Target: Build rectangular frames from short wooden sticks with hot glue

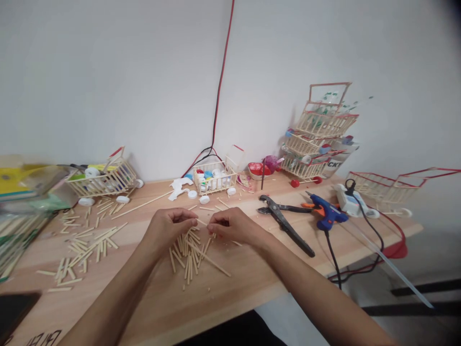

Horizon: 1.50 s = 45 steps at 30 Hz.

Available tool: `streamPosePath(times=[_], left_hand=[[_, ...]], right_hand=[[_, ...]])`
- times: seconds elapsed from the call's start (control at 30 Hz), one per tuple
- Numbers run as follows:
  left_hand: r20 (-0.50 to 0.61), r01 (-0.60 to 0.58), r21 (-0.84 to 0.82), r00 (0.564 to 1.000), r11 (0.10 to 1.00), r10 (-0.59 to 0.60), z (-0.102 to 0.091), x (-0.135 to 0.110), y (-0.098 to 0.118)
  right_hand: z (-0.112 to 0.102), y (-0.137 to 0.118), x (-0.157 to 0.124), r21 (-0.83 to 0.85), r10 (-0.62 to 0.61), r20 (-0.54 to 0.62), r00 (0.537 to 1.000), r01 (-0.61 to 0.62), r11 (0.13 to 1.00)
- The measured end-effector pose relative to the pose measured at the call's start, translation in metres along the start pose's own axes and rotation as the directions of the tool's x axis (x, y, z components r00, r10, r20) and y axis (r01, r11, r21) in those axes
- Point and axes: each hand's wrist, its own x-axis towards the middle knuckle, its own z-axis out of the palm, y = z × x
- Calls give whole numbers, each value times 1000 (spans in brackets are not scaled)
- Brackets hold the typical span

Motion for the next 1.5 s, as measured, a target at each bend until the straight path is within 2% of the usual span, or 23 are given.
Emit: streamPosePath(times=[0.1, 0.17, 0.27, 0.33, 0.4, 0.5, 0.63, 0.8, 1.0, 1.13, 1.23, 1.37, 1.43, 1.5], left_hand=[[3, 62, -52, 998, 997, -62, -1, -1, 2], [-31, 75, -71, 997, 995, -77, -8, 0, 2], [-83, 53, -107, 995, 993, -62, -25, 6, -1], [-111, 41, -244, 991, 969, -70, -38, 12, -4], [-137, 8, -380, 988, 925, -65, -47, 16, -5], [-196, -14, -501, 976, 865, -98, -55, 18, -1], [-245, -12, -553, 958, 833, -149, -60, 15, 6], [-286, -54, -570, 948, 820, -136, -67, 13, 8], [-295, -67, -583, 946, 810, -133, -69, 12, 9], [-304, -78, -600, 943, 797, -136, -71, 13, 8], [-292, -94, -624, 949, 776, -119, -74, 14, 7], [-280, -114, -647, 955, 754, -96, -79, 13, 6], [-274, -120, -658, 958, 743, -88, -81, 12, 6], [-260, -117, -671, 962, 733, -85, -82, 11, 7]], right_hand=[[-3, 0, 1, -24, 5, -48, 999, -6, 1000], [-9, 2, 3, -30, 16, -173, 985, -22, 999], [-21, 10, 5, -53, 42, -416, 909, -70, 996], [-29, 17, 5, -90, 29, -527, 850, -89, 992], [-34, 22, 4, -118, 7, -578, 816, -92, 989], [-38, 27, 3, -170, -5, -597, 802, -120, 978], [-37, 32, 2, -255, 23, -565, 824, -201, 946], [-31, 31, 1, -331, 56, -505, 862, -253, 909], [-23, 27, 0, -374, 32, -425, 905, -207, 904], [-19, 24, 0, -385, 20, -424, 905, -200, 901], [-14, 13, 5, -420, -74, -378, 923, -100, 902], [-3, -12, 24, -548, -242, -156, 958, 120, 828], [4, -23, 39, -599, -270, -56, 961, 184, 779], [11, -30, 55, -642, -274, -15, 962, 201, 740]])
